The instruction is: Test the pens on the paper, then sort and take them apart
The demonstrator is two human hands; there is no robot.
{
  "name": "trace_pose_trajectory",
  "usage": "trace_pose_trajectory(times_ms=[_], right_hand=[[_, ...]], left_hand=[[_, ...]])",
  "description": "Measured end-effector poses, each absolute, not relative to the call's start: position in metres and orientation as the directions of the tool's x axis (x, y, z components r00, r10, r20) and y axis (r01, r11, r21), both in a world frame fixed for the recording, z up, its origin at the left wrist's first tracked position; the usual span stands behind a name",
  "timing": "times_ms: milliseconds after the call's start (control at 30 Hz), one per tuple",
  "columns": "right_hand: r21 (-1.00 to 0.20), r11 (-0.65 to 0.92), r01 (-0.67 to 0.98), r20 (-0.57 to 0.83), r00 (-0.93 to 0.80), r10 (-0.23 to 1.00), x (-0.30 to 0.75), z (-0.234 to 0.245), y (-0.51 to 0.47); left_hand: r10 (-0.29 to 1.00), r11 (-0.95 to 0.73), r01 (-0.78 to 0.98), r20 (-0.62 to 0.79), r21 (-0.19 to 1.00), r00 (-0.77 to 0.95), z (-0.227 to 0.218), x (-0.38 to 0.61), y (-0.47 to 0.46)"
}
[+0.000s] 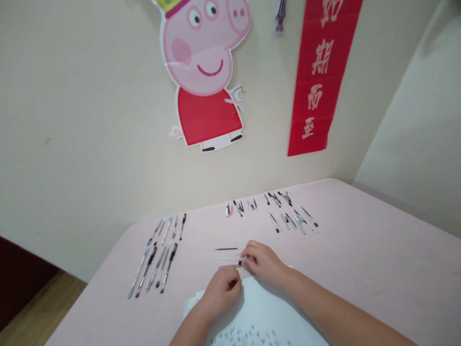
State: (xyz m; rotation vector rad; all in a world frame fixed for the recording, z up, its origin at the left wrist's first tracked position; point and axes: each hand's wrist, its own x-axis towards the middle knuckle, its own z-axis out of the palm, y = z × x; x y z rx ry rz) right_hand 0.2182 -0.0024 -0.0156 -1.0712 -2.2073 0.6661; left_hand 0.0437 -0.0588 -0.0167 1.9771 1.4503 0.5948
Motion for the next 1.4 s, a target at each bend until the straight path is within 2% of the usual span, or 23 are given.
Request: trace_pose_trajectory(times_ms=[167,367,600,700,833,967,1100,1200,1400], right_hand=[[-0.606,0.528,0.595,0.204,-0.525,0.826,0.223,-0.019,-0.014],[-0.515,0.489,0.704,0.183,-0.467,0.865,0.217,-0.026,-0.01],[-0.477,0.44,0.761,0.162,-0.416,0.895,0.209,-0.021,-0.001],[-0.472,0.503,0.724,0.244,-0.441,0.864,0.21,-0.017,0.001],[-0.425,0.704,0.569,0.349,-0.615,0.707,0.213,-0.013,0.007],[-0.368,0.838,0.402,0.317,-0.793,0.52,0.209,-0.008,0.015],[-0.351,0.881,0.318,0.282,-0.861,0.423,0.198,-0.007,0.023],[-0.375,0.877,0.3,0.262,-0.873,0.411,0.189,-0.013,0.027],[-0.435,0.816,0.38,0.292,-0.798,0.527,0.179,-0.03,0.027]], left_hand=[[0.896,-0.318,0.706,-0.042,0.633,0.442,-0.014,0.043,-0.061],[0.887,-0.331,0.7,-0.043,0.633,0.459,-0.011,0.043,-0.062],[0.896,-0.312,0.695,-0.043,0.647,0.442,-0.012,0.043,-0.062],[0.898,-0.309,0.69,-0.039,0.655,0.439,-0.011,0.043,-0.061],[0.896,-0.316,0.677,-0.025,0.665,0.443,-0.012,0.043,-0.061],[0.898,-0.316,0.665,-0.013,0.676,0.44,-0.015,0.043,-0.06],[0.901,-0.317,0.663,-0.003,0.679,0.434,-0.019,0.042,-0.059],[0.906,-0.308,0.664,-0.003,0.681,0.423,-0.02,0.041,-0.059],[0.909,-0.272,0.666,-0.041,0.695,0.414,-0.018,0.041,-0.057]])
